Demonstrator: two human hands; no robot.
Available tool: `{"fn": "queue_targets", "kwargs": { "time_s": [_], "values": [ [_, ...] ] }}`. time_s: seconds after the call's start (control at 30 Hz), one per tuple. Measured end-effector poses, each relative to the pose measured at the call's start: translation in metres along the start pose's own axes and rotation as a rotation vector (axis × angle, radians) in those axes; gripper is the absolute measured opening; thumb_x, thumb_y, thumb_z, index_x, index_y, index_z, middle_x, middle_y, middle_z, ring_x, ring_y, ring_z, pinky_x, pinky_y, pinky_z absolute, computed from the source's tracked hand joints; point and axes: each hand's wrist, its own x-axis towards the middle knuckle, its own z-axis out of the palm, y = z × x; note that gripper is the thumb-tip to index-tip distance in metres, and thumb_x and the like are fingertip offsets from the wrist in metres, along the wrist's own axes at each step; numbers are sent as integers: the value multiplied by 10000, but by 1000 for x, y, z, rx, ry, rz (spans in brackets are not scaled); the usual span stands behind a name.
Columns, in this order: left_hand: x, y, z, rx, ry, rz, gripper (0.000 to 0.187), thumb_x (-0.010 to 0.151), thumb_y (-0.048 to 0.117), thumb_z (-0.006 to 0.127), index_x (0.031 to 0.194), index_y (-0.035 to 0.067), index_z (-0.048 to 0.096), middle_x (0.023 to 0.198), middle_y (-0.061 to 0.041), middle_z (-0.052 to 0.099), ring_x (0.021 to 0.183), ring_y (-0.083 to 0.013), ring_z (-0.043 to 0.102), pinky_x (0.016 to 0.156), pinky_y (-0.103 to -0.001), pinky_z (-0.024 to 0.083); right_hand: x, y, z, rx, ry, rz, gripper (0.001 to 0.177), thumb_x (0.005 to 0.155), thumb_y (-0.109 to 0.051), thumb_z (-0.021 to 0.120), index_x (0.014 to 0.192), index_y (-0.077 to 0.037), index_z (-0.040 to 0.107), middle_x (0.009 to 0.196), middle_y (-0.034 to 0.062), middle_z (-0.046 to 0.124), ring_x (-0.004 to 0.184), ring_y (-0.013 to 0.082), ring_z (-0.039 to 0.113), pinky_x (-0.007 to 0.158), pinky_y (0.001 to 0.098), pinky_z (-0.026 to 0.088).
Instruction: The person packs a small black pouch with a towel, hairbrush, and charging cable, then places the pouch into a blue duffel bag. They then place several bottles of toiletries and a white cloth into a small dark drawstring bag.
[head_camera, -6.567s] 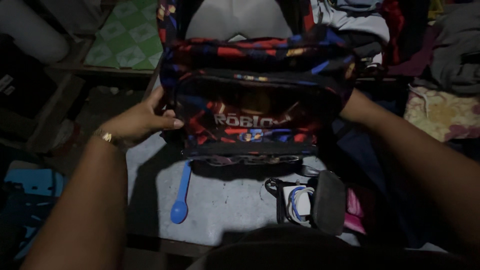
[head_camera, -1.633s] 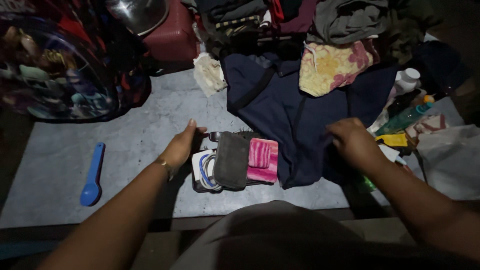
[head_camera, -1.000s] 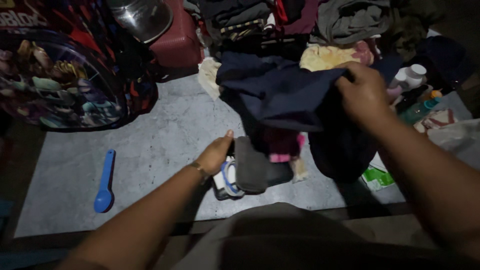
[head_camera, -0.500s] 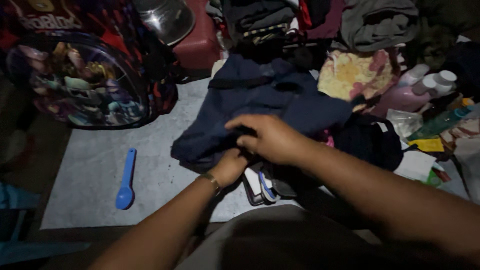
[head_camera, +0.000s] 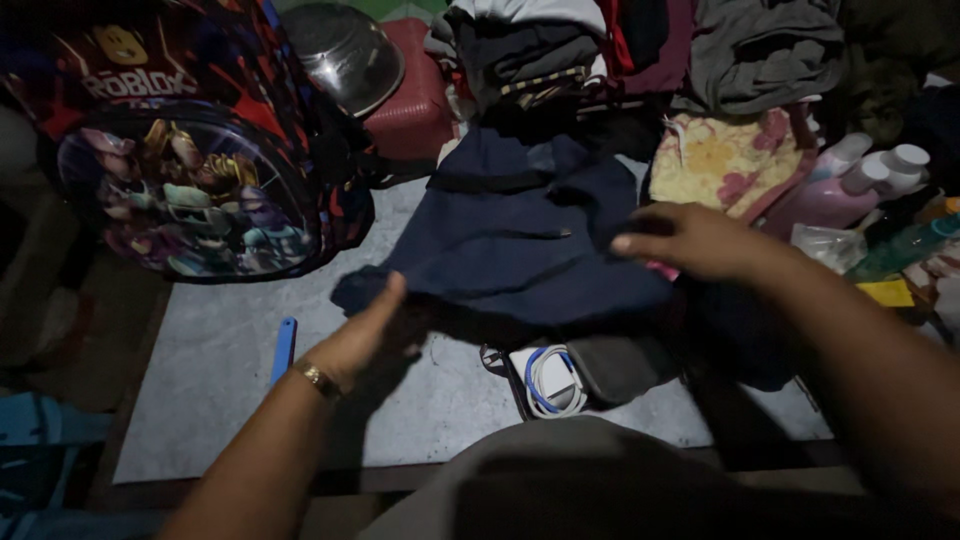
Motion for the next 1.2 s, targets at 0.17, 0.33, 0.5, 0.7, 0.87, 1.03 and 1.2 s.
{"fn": "queue_targets", "kwargs": {
  "time_s": [0.17, 0.33, 0.5, 0.7, 0.87, 1.03, 1.2],
  "values": [
    [-6, 16, -29, -144, 370, 64, 929, 988, 825, 378, 1168, -56, 613, 997, -176, 666, 891, -284, 556, 838, -429, 494, 3, -30, 41, 308, -213, -88, 605, 825, -425, 736, 1345, -117, 725, 1170, 194, 803, 956, 462, 711, 824, 521, 545],
    [-23, 53, -46, 508, 421, 10, 734, 904, 669, 600, 1045, -35, 751, 935, -132, 750, 854, -262, 702, 777, -405, 548, -12, -66, 75, -95, -64, -194, 577, 842, -398, 797, 1317, -111, 641, 1283, 170, 650, 1185, 330, 631, 989, 411, 498],
    [-7, 90, 13, 798, 469, 344, 577, 854, 585, 666, 1052, 50, 758, 932, -136, 786, 858, -270, 754, 792, -418, 570, -23, -77, 90, -64, -12, -308, 595, 763, -276, 839, 1300, -103, 650, 1273, 201, 628, 1155, 351, 624, 972, 422, 500],
    [51, 112, 129, 1086, 111, 419, 570, 890, 460, 672, 1368, 155, 623, 1324, -199, 601, 1180, -378, 614, 995, -440, 497, -33, -97, 104, -55, -25, -463, 278, 841, -212, 749, 1087, -85, 752, 1095, 141, 733, 1075, 320, 692, 967, 411, 526],
    [59, 122, 142, 1523, -72, 49, 565, 917, 419, 703, 1423, 191, 599, 1454, -161, 565, 1338, -363, 565, 1054, -491, 513, -44, -98, 101, 5, 15, -667, 216, 885, -191, 717, 1056, -63, 748, 1051, 132, 745, 1078, 321, 672, 958, 426, 508],
    [41, 108, 126, 1594, -115, 240, 594, 933, 357, 707, 1494, 348, 512, 1554, -72, 495, 1474, -377, 359, 1188, -482, 363, -19, -77, 92, 15, -88, -686, 262, 840, -115, 674, 1089, -79, 746, 1111, 131, 723, 1114, 323, 648, 969, 429, 491],
    [29, 93, 110, 1446, 0, 241, 589, 953, 77, 575, 1436, 414, 600, 1560, -127, 397, 1423, -408, 378, 1141, -501, 420, 23, -50, 92, -145, 38, -606, 273, 862, -126, 644, 1114, -79, 740, 1124, 144, 711, 1106, 342, 644, 990, 434, 490]
  ]
}}
